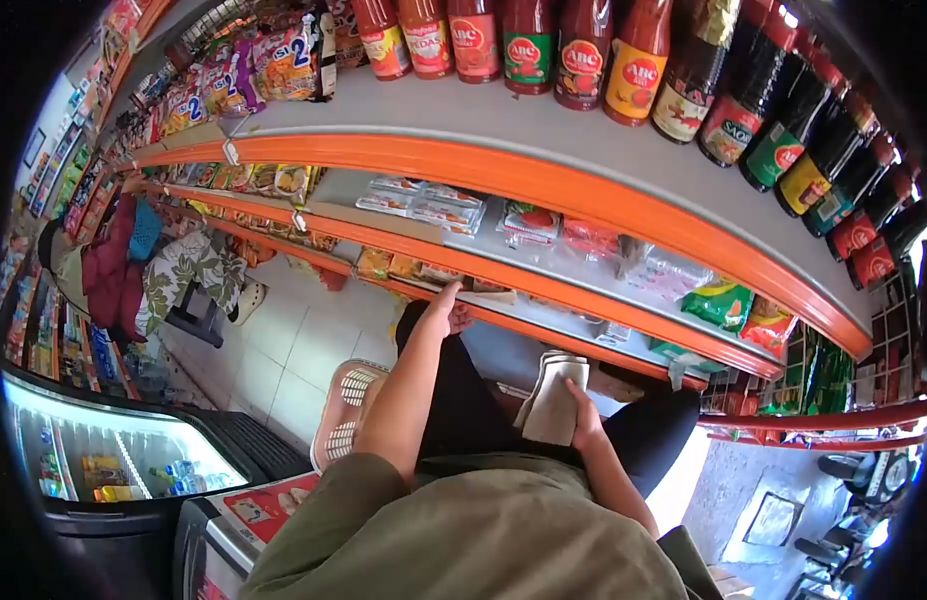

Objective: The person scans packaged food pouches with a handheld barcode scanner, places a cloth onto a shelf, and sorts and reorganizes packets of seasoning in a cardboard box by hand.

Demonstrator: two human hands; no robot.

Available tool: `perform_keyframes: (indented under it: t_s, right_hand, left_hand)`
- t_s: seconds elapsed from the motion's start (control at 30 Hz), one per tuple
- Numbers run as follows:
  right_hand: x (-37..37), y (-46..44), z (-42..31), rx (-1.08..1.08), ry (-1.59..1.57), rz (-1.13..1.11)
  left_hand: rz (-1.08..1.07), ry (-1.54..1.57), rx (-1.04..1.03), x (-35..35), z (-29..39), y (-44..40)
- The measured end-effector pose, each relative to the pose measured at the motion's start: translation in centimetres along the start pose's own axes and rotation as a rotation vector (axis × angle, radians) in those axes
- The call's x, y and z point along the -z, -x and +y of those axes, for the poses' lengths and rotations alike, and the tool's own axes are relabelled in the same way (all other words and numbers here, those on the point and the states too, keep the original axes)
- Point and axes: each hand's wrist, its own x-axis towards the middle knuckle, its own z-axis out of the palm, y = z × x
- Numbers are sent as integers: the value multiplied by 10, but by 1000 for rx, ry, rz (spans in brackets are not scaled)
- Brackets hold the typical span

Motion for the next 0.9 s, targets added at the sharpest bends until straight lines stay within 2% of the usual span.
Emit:
perform_keyframes:
  t_s: [0.03,0.1,0.17,0.23,0.3,0.37,0.43,0.5,0.57,0.6,0.63,0.67,0.7,0.77,0.8,0.87,0.9]
  right_hand:
    - [5,0,3,-2,-29,15]
    - [15,0,8,-9,-101,68]
    - [19,-3,8,66,-121,82]
    - [18,-2,8,120,-156,118]
    - [27,-3,11,164,-174,121]
    - [20,8,9,142,-135,125]
    - [-6,27,3,182,-82,90]
    - [-35,33,-1,196,0,42]
    - [-59,29,5,554,793,256]
    - [-68,27,8,913,1310,354]
    - [-88,36,2,916,1314,346]
    - [-118,54,-14,1179,1606,393]
    - [-147,66,-30,1446,1893,441]
    - [-195,61,-56,1695,1816,309]
    - [-219,49,-70,1777,1786,236]
    - [-268,18,-97,1901,1676,204]
    - [-290,12,-108,1617,1853,253]
  left_hand:
    - [0,-100,7,6,1,-18]
    - [211,-166,-127,-12,1,-3]
    - [84,-326,-208,-11,-3,10]
    - [-15,-193,-115,0,-7,1]
    - [-67,-206,-50,2,-6,2]
    - [-317,-170,91,5,0,15]
    - [-788,-377,190,-12,4,62]
    - [-487,-497,-144,-65,-36,147]
    - [-597,-551,-598,-69,-92,156]
    - [-587,-546,-607,-69,-105,158]
    - [-617,-151,-401,-69,-115,158]
    - [-633,239,-185,-66,-119,158]
    - [-634,238,-187,-56,-122,151]
    - [-915,606,36,-32,-127,129]
    - [-687,617,168,-28,-124,126]
    - [-594,513,92,-34,-112,145]
    - [-568,453,81,-38,-111,147]
